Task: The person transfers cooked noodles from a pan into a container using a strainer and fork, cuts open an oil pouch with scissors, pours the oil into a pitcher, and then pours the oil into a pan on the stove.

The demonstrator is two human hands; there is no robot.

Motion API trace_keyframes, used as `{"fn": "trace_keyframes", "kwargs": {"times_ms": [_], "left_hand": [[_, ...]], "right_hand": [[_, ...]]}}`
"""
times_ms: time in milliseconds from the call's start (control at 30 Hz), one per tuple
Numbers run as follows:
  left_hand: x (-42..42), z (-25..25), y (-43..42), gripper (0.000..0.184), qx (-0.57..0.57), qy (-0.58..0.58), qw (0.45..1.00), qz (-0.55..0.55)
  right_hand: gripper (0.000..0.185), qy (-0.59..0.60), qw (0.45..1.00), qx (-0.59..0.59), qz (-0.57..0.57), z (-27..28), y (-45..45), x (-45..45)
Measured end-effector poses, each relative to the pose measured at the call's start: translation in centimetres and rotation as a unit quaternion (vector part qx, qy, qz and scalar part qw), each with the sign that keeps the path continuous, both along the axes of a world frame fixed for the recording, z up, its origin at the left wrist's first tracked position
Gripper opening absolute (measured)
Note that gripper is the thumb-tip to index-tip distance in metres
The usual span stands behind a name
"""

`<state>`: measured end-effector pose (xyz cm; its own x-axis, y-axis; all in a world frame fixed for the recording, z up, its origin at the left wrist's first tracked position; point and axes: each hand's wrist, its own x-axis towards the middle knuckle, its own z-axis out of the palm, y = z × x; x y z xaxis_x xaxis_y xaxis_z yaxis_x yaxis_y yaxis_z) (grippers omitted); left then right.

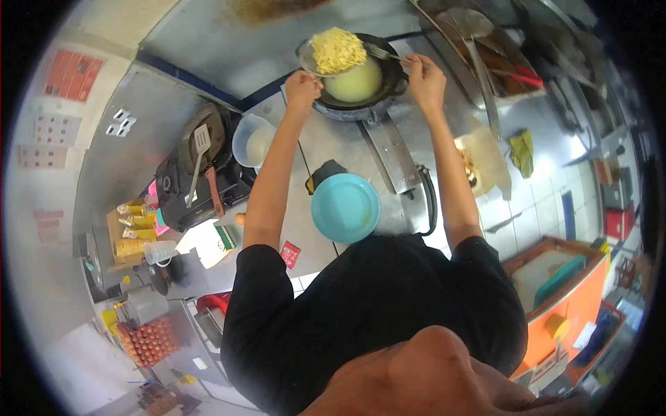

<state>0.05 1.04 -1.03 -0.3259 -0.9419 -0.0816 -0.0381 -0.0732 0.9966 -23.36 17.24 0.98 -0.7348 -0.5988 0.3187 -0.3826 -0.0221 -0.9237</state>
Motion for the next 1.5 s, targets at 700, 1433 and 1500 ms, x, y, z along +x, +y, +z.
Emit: {"fn": "trace_keyframes", "kwargs": {"times_ms": [700, 1433, 1500], "left_hand": [[-10.0, -3.4, 24.3, 0.005, 0.138, -0.034, 0.952, -0.27], [-21.6, 0.6, 31.4, 0.017, -0.389, -0.467, 0.72, -0.335], [-21.0, 0.9, 31.1, 0.017, -0.414, -0.447, 0.722, -0.327]], "right_hand": [[0.027, -0.027, 0.96, 0.212, -0.179, -2.1, 35.9, -0.4], [0.023, 0.112, 0.953, 0.154, -0.234, -5.4, 34.8, 1.7], [0.023, 0.13, 0.952, 0.15, -0.233, -5.2, 34.7, 1.7]]}}
